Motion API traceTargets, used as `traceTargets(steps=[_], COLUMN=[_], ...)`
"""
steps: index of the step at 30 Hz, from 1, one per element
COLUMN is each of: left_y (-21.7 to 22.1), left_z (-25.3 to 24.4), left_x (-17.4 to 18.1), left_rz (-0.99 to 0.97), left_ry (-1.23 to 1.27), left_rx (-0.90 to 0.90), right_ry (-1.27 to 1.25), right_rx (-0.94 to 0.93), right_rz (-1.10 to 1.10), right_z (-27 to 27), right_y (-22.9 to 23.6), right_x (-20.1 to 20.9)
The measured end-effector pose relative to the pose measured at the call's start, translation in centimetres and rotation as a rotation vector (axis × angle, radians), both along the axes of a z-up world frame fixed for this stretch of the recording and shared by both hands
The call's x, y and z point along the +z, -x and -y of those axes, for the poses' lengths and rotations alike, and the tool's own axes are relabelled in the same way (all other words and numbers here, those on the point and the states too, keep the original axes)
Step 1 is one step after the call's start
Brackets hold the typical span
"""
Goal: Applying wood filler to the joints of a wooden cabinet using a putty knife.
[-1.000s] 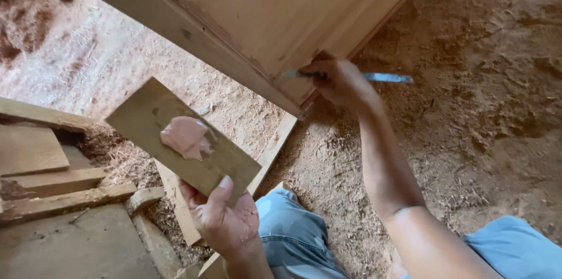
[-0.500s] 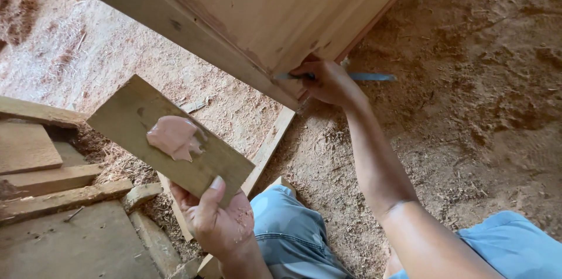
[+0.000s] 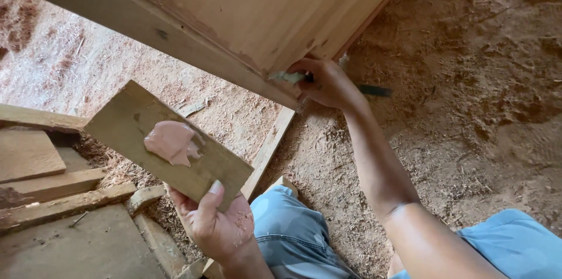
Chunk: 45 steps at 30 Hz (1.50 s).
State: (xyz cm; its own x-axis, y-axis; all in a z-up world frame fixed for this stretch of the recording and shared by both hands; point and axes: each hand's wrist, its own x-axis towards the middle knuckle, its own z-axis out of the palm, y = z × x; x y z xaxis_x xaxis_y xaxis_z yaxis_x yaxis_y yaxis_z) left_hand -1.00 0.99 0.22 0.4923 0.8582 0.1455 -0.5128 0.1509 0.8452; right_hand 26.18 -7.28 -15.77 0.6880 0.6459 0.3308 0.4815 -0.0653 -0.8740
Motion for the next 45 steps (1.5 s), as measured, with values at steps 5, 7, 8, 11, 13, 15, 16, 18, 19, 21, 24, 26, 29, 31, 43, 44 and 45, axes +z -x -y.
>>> traceTargets(steps=[5, 7, 8, 11, 13, 15, 16, 18, 19, 21, 24, 26, 29, 31, 43, 44, 45], left_y=[-0.7, -0.9, -0.9, -0.8, -0.8, -0.8, -0.7, -0.4, -0.2, 0.1, -0.3, -0.1, 0.0, -0.4, -0.2, -0.3, -0.3], left_z=[0.6, 0.6, 0.8, 0.7, 0.7, 0.7, 0.7, 0.5, 0.4, 0.3, 0.4, 0.4, 0.5, 0.8, 0.9, 1.0, 1.0], left_x=[0.5, 0.6, 0.8, 0.6, 0.5, 0.6, 0.4, 0.0, -0.1, -0.2, 0.2, 0.1, -0.1, 0.1, -0.4, -0.4, -0.3], left_rz=[-0.102, -0.121, -0.096, -0.042, -0.011, -0.033, -0.034, 0.007, 0.006, 0.005, 0.009, -0.049, -0.09, -0.073, 0.036, 0.029, 0.023], left_ry=[-0.001, -0.022, -0.013, 0.016, 0.036, -0.005, -0.004, -0.006, -0.007, 0.062, 0.042, 0.045, 0.054, 0.058, 0.075, 0.064, 0.052], left_rx=[0.085, 0.095, 0.072, 0.026, 0.006, 0.014, 0.014, -0.026, -0.025, 0.01, -0.002, 0.053, 0.087, 0.063, -0.008, -0.005, -0.002], right_ry=[-0.042, -0.013, -0.015, -0.013, -0.009, -0.038, -0.037, -0.092, -0.093, -0.176, -0.146, -0.084, 0.049, 0.117, -0.157, -0.176, -0.194], right_rx=[-0.049, -0.062, -0.074, -0.099, -0.108, -0.089, -0.088, -0.077, -0.076, -0.066, -0.039, -0.041, -0.059, -0.081, -0.031, -0.043, -0.055], right_rz=[-0.024, -0.076, -0.031, -0.004, -0.021, 0.017, 0.017, -0.01, -0.012, -0.013, -0.048, -0.035, -0.074, -0.127, -0.002, 0.032, 0.067], right_z=[-0.9, -1.4, -1.5, -1.6, -1.3, -0.6, -0.6, -0.4, -0.6, -0.8, -1.2, -1.3, -1.0, -0.9, 0.0, -0.6, -1.2], right_y=[1.5, 1.6, 1.5, 1.4, 1.3, 1.3, 1.1, 0.8, 0.9, 1.0, 1.6, 1.6, 1.8, 1.8, 1.3, 1.6, 1.9], right_x=[2.0, 1.3, 0.4, -1.0, -1.1, -0.8, -0.5, 0.1, 0.4, 0.9, 1.9, 1.3, 2.0, 1.7, 1.7, 1.2, 0.7])
